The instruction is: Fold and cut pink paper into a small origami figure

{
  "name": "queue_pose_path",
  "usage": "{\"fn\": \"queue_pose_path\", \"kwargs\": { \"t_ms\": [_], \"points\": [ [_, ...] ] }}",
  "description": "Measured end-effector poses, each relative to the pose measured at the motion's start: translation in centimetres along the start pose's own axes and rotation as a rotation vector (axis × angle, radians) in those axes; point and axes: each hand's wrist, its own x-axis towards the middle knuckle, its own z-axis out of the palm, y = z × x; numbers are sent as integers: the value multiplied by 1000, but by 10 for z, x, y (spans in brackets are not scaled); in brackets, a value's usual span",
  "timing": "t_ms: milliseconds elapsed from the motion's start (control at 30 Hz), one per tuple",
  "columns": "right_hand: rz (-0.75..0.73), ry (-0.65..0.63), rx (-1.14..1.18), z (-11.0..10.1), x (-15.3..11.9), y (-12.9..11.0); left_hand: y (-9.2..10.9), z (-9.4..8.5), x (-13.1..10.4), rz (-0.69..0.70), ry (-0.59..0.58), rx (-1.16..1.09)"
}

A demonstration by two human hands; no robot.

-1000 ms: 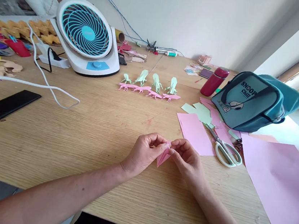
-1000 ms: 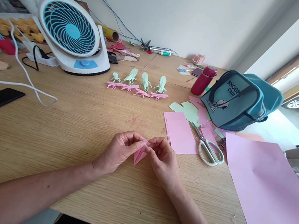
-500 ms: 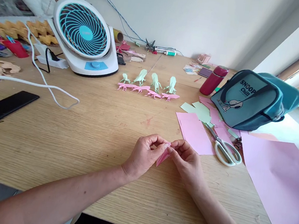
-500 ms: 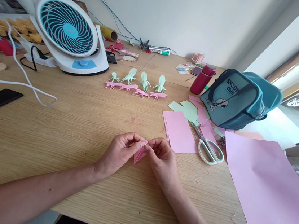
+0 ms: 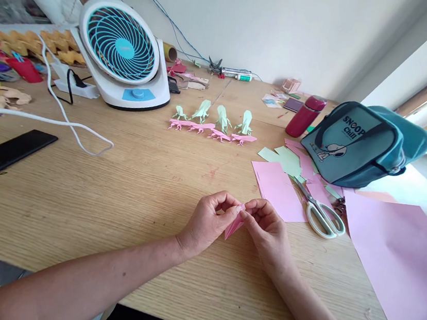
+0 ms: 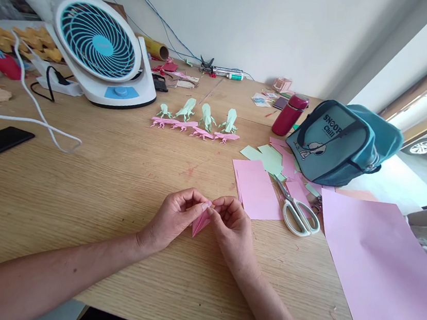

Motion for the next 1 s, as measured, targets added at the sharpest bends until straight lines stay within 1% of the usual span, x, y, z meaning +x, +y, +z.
{"fn": "queue_pose_path", "kwargs": {
  "t_ms": [133,433,833,900,1000],
  "points": [
    [4,-6,22,0,-1,0,0,0,0,-11,-2,-16],
    [81,-30,-3,-2,-1,-3,1,1,0,-18,6,11],
    [58,18,-27,0,-2,-2,7,2,-1,-54,18,55],
    [47,25,-17,0,-2,-2,7,3,-1,-73,12,21],
    [32,23,-9,1,-2,-1,7,3,-1,-148,-5,-118]
  ]
}}
